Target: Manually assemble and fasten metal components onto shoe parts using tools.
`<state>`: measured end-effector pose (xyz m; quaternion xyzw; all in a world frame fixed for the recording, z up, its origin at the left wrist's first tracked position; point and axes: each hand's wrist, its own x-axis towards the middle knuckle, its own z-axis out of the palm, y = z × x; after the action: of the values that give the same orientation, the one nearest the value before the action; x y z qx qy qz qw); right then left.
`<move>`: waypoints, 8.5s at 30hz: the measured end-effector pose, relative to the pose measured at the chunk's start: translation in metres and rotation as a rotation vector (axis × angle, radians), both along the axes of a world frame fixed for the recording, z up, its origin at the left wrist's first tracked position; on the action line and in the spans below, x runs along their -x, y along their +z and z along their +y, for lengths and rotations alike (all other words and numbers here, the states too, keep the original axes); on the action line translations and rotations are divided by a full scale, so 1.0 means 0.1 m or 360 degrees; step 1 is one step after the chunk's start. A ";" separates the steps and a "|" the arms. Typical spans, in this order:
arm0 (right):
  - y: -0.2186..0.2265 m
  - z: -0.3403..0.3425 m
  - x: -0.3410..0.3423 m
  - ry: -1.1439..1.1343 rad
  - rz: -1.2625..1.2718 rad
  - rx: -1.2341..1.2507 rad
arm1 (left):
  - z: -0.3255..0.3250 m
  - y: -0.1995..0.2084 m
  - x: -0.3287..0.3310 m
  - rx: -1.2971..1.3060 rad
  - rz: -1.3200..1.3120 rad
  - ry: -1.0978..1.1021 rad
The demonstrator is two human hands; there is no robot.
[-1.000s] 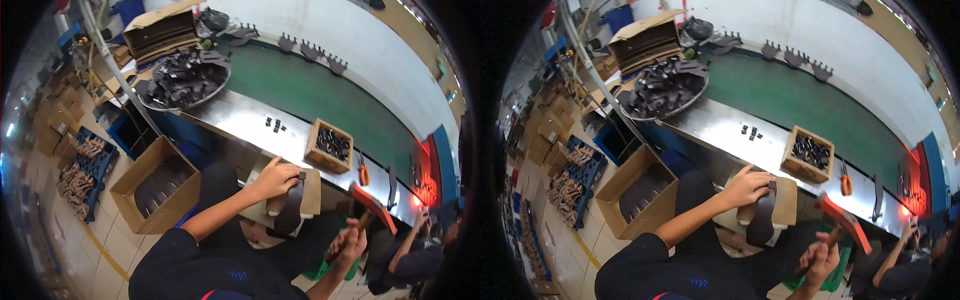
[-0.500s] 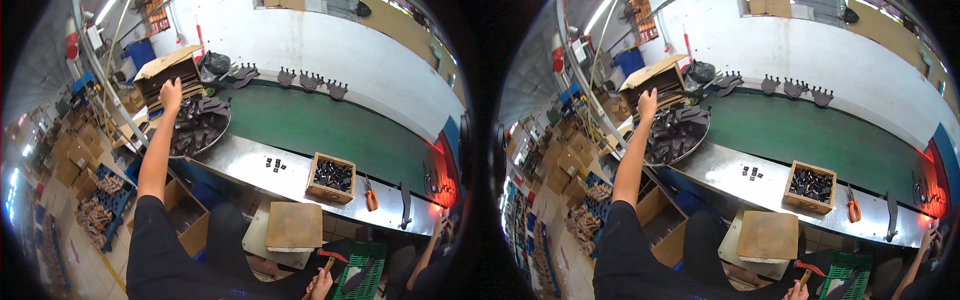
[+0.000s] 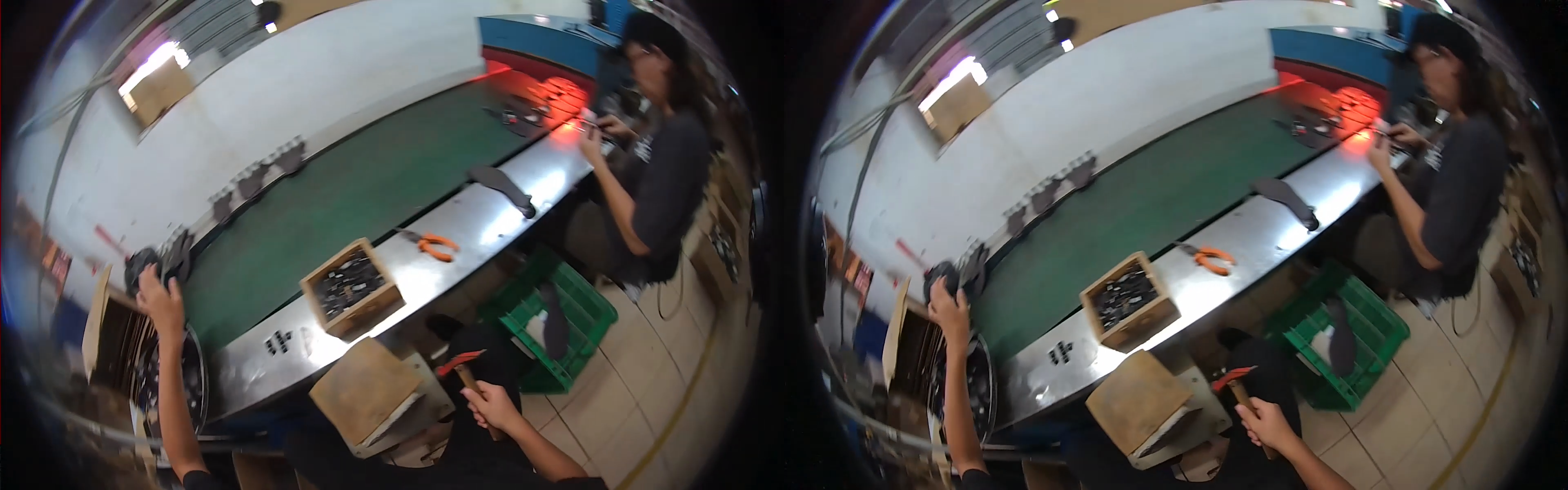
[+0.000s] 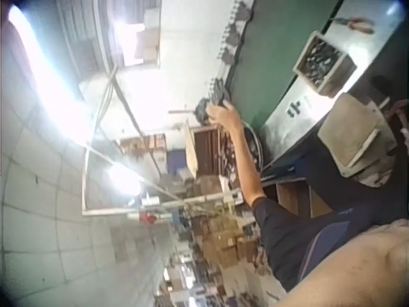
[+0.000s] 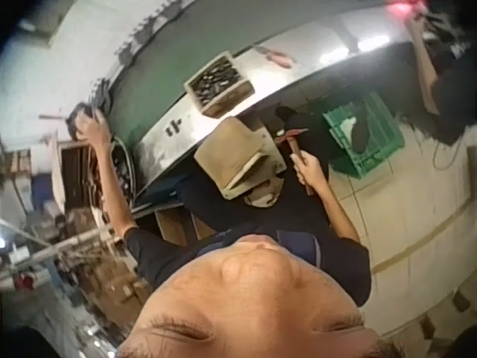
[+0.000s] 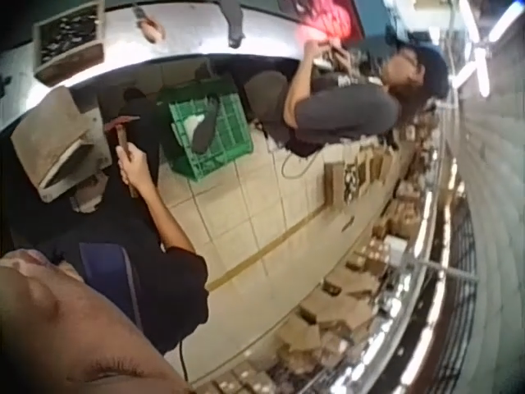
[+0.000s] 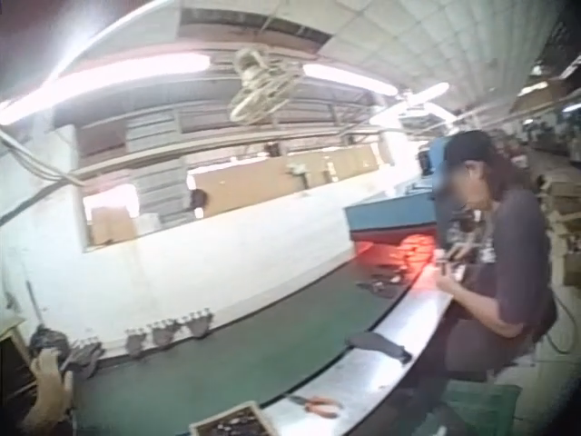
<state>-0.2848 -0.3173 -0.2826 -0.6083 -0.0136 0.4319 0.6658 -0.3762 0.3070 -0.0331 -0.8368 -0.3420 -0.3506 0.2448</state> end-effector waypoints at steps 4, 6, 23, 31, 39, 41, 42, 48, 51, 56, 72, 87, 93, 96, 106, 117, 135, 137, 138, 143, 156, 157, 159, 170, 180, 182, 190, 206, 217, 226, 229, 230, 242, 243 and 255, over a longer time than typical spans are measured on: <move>-0.04 -0.12 0.00 -0.0013 -0.0066 0.0010 | -1.88 -0.13 -1.88 0.0255 0.0217 -0.1183; -0.11 -0.15 0.02 -0.0055 -0.0048 -0.0025 | -2.59 -0.39 -2.72 0.0621 0.0245 -0.1638; -0.11 -0.16 0.09 -0.0256 0.0010 -0.0341 | -4.94 -1.97 -4.35 0.0986 0.0469 -0.2017; -0.20 -0.14 -0.05 -0.0128 0.0067 -0.0356 | -3.19 0.13 -2.29 0.0097 -0.0566 -0.1479; 0.00 0.04 0.02 0.0013 0.0054 -0.0115 | -2.92 -1.12 -0.25 0.1680 -0.0366 -0.1075; -0.02 0.04 0.05 -0.0111 0.0070 -0.0085 | -3.17 -1.34 -0.11 0.1900 -0.0141 -0.0744; -0.04 0.05 0.05 -0.0101 0.0062 -0.0101 | -3.23 -1.51 -0.07 0.1816 -0.0295 -0.0839; 0.00 0.11 0.11 -0.0081 -0.0011 0.0023 | -2.82 -1.60 -0.09 0.1741 -0.0773 -0.0705; 0.00 0.09 0.11 -0.0079 -0.0032 0.0035 | -2.18 -1.69 -0.18 0.1163 -0.0551 -0.0602; -0.01 0.07 0.09 -0.0099 0.0016 -0.0007 | -2.05 -1.59 -0.73 0.1033 -0.0374 -0.1027; -0.01 0.04 0.11 -0.0053 -0.0084 -0.0004 | -1.70 -1.66 -1.73 0.0881 0.0531 -0.1110; 0.64 0.25 0.01 -0.0059 -0.0410 -0.0904 | -2.79 -0.58 -0.70 0.1947 -0.0549 -0.1617; 1.57 1.01 -0.27 0.0097 -0.0784 -0.1129 | -3.62 -0.14 0.30 0.2133 -0.1219 -0.1754; 1.87 1.19 -0.03 0.0184 -0.0670 -0.1236 | -3.70 -0.15 0.52 0.1135 -0.1021 -0.1697; 1.99 1.33 0.54 0.0209 -0.0634 -0.1189 | -3.82 -0.34 0.74 0.1077 -0.1120 -0.1725; 2.01 1.40 0.45 0.0217 -0.0827 -0.0941 | -3.61 -0.44 0.64 0.1110 -0.0833 -0.1727; 1.87 1.48 0.25 0.0299 -0.0950 -0.0838 | -3.57 -0.68 0.58 0.3300 -0.1560 -0.1928; 1.91 1.48 0.24 0.0310 -0.0956 -0.0851 | -3.59 -0.68 0.57 0.3291 -0.1597 -0.1887; 1.94 1.47 0.24 0.0324 -0.0965 -0.0869 | -3.60 -0.69 0.57 0.3291 -0.1597 -0.1885; 1.92 1.46 0.25 0.0334 -0.0963 -0.0877 | -3.61 -0.71 0.62 0.2999 -0.1372 -0.1785; 1.50 1.71 -0.06 0.0329 -0.0851 -0.0277 | -2.76 -1.76 0.15 0.1846 -0.0477 -0.1351; 1.44 1.76 -0.11 0.0338 -0.0860 -0.0292 | -2.74 -1.83 0.18 0.1828 -0.0486 -0.1346; 1.37 1.85 -0.21 0.0423 -0.0919 -0.0254 | -2.78 -1.77 0.17 0.1754 -0.0213 -0.1131; 1.14 2.15 -0.33 0.0898 -0.1471 -0.0282 | -2.98 -1.93 0.38 0.1944 -0.0603 -0.1002; 1.14 2.09 -0.34 0.1090 -0.1621 -0.0221 | -2.95 -1.94 0.42 0.2047 -0.0546 -0.1084; 1.06 2.08 -0.36 0.1079 -0.1660 -0.0216 | -2.95 -1.97 0.44 0.2029 -0.0544 -0.1091; 1.25 2.13 -0.18 0.1002 -0.1881 -0.0296 | -2.96 -1.99 0.44 0.1910 -0.0632 -0.1167; 1.79 1.44 0.42 0.0488 -0.1027 -0.0295 | -2.91 -1.88 0.44 0.2096 -0.0823 -0.1388; 1.77 1.45 0.48 0.0675 -0.1536 -0.0021 | -2.93 -1.87 0.45 0.2253 -0.0891 -0.1387; 2.33 1.22 0.55 0.0393 -0.2052 -0.0446 | -3.00 -1.98 0.59 0.1804 -0.0313 -0.1238; 2.06 1.19 0.49 0.0427 -0.2378 -0.0388 | -2.99 -1.96 0.60 0.1865 -0.0171 -0.1191; 1.71 1.29 0.44 0.0542 -0.2313 -0.0294 | -3.00 -1.97 0.58 0.1823 -0.0162 -0.1194; 1.54 1.40 0.44 0.0570 -0.2108 -0.0177 | -2.96 -1.89 0.63 0.1786 0.0064 -0.1009; 1.72 1.38 0.42 0.0586 -0.2109 -0.0128 | -2.99 -1.93 0.63 0.1766 -0.0031 -0.1042; 1.20 1.53 -0.02 0.1227 -0.2776 0.0203 | -3.82 -0.94 1.19 0.2701 -0.0597 -0.1844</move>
<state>-0.2832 -0.1647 -0.1626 -0.7048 -0.6809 0.0161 0.1987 -0.4955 -0.0755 -0.1270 -0.7020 -0.0548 -0.1832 -0.6860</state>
